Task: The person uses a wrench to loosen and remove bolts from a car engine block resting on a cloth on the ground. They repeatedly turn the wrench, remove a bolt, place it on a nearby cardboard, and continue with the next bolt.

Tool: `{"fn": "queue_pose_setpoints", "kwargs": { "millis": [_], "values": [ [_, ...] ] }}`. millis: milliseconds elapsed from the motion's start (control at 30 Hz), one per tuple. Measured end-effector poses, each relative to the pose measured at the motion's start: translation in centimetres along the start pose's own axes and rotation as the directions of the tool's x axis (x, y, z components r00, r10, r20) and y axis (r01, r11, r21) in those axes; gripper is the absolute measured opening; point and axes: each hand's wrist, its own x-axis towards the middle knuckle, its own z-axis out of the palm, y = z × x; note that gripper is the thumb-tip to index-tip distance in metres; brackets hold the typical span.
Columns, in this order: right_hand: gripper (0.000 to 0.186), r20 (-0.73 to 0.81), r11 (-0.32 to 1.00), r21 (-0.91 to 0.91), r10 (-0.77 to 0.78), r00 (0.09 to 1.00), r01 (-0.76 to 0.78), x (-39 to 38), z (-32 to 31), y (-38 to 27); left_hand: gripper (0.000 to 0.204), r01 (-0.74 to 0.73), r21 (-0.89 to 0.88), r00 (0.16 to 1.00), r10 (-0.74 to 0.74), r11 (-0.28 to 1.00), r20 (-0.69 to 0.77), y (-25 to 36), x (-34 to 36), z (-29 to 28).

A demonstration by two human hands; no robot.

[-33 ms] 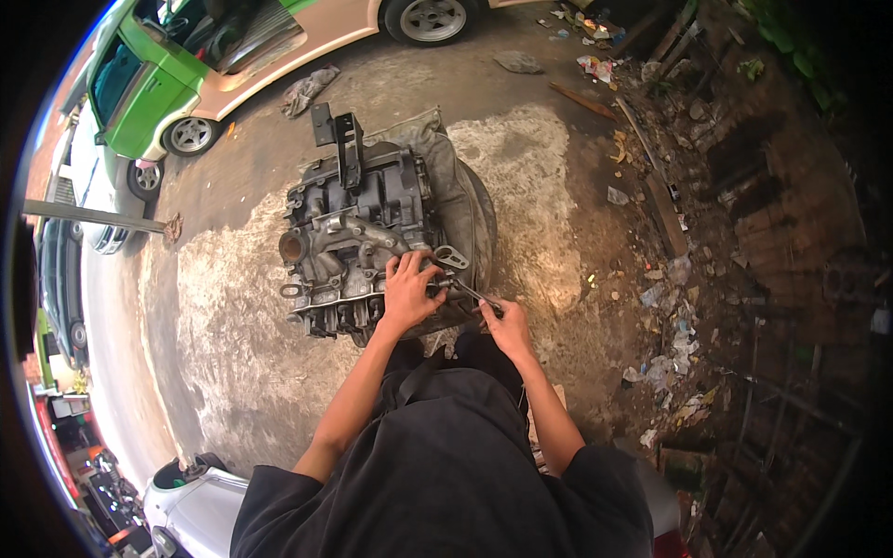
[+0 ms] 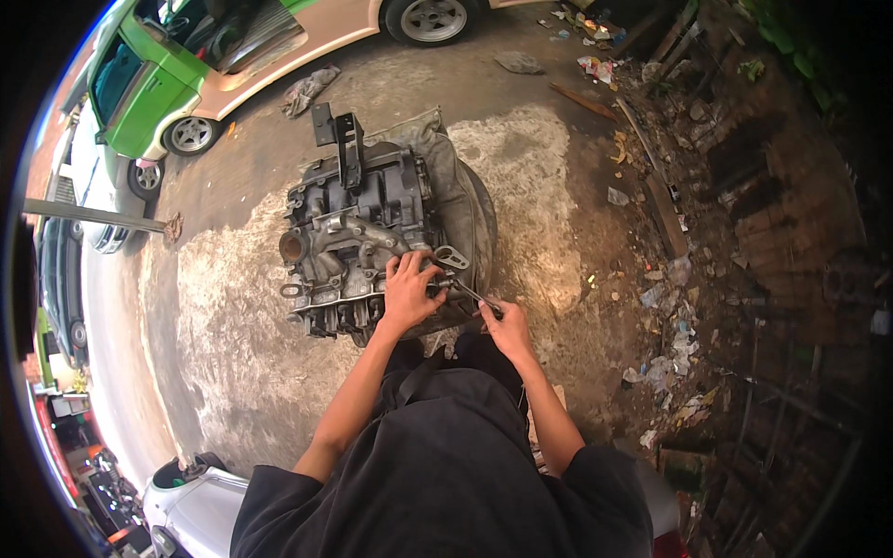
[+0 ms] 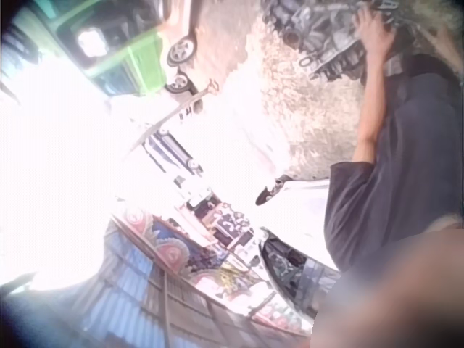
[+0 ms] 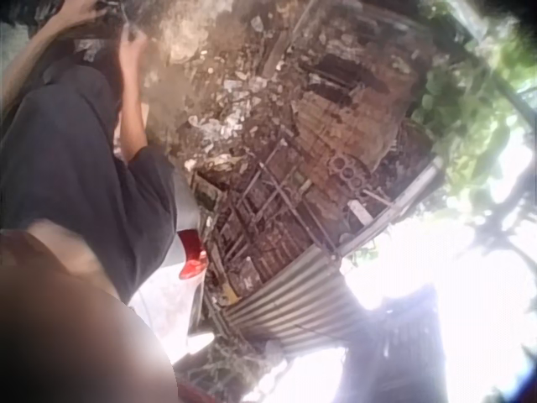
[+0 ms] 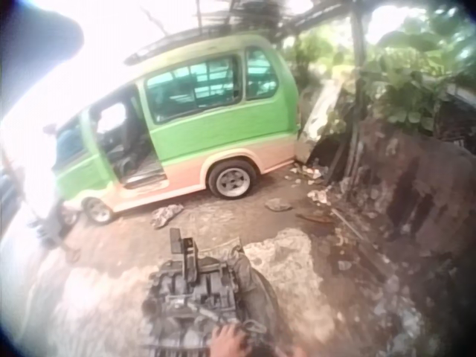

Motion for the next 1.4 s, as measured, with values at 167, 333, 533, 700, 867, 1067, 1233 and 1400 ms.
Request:
{"fn": "queue_pose_setpoints", "kwargs": {
  "millis": [167, 333, 533, 700, 867, 1067, 1233, 1400],
  "values": [
    [0.031, -0.047, 0.968, -0.235, -0.101, 0.994, 0.087, -0.6, 0.3, -1.0, 0.034, 0.003, 0.003, 1.000, -0.003, 1.000, -0.002, 0.0, 0.0, 0.1],
    [0.031, 0.086, 0.925, -0.346, -0.134, 0.987, 0.156, -0.4, 1.4, -0.3, 0.035, -0.005, 0.010, 1.000, 0.005, 1.000, -0.007, 0.0, 0.0, 0.1],
    [0.031, 0.142, 0.875, -0.421, -0.198, 0.970, 0.240, -0.4, 2.7, 0.5, 0.031, -0.014, 0.013, 0.999, 0.015, 1.000, -0.045, -0.2, -0.1, 0.5],
    [0.039, 0.247, 0.800, -0.515, -0.205, 0.947, 0.307, -0.7, 3.1, -0.2, 0.031, -0.011, 0.012, 0.999, 0.011, 1.000, -0.040, -0.3, -0.1, 0.7],
    [0.051, 0.323, 0.794, -0.533, -0.131, 0.937, 0.294, -1.0, 3.7, -0.9, 0.030, -0.014, 0.010, 0.999, 0.014, 1.000, -0.036, -0.4, -0.2, 0.7],
    [0.055, 0.356, 0.758, -0.539, -0.189, 0.915, 0.366, -1.2, 3.8, -0.2, 0.031, -0.006, 0.009, 1.000, 0.006, 1.000, -0.027, -0.3, -0.2, 0.6],
    [0.054, 0.338, 0.744, -0.549, -0.219, 0.915, 0.381, -0.8, 3.9, 0.7, 0.034, -0.007, 0.013, 1.000, 0.007, 1.000, -0.026, -0.1, -0.1, 0.3],
    [0.051, 0.269, 0.808, -0.507, -0.182, 0.946, 0.300, -1.1, 3.5, -0.1, 0.035, -0.010, 0.012, 1.000, 0.010, 1.000, -0.029, 0.0, -0.1, 0.2]
  ]
}}
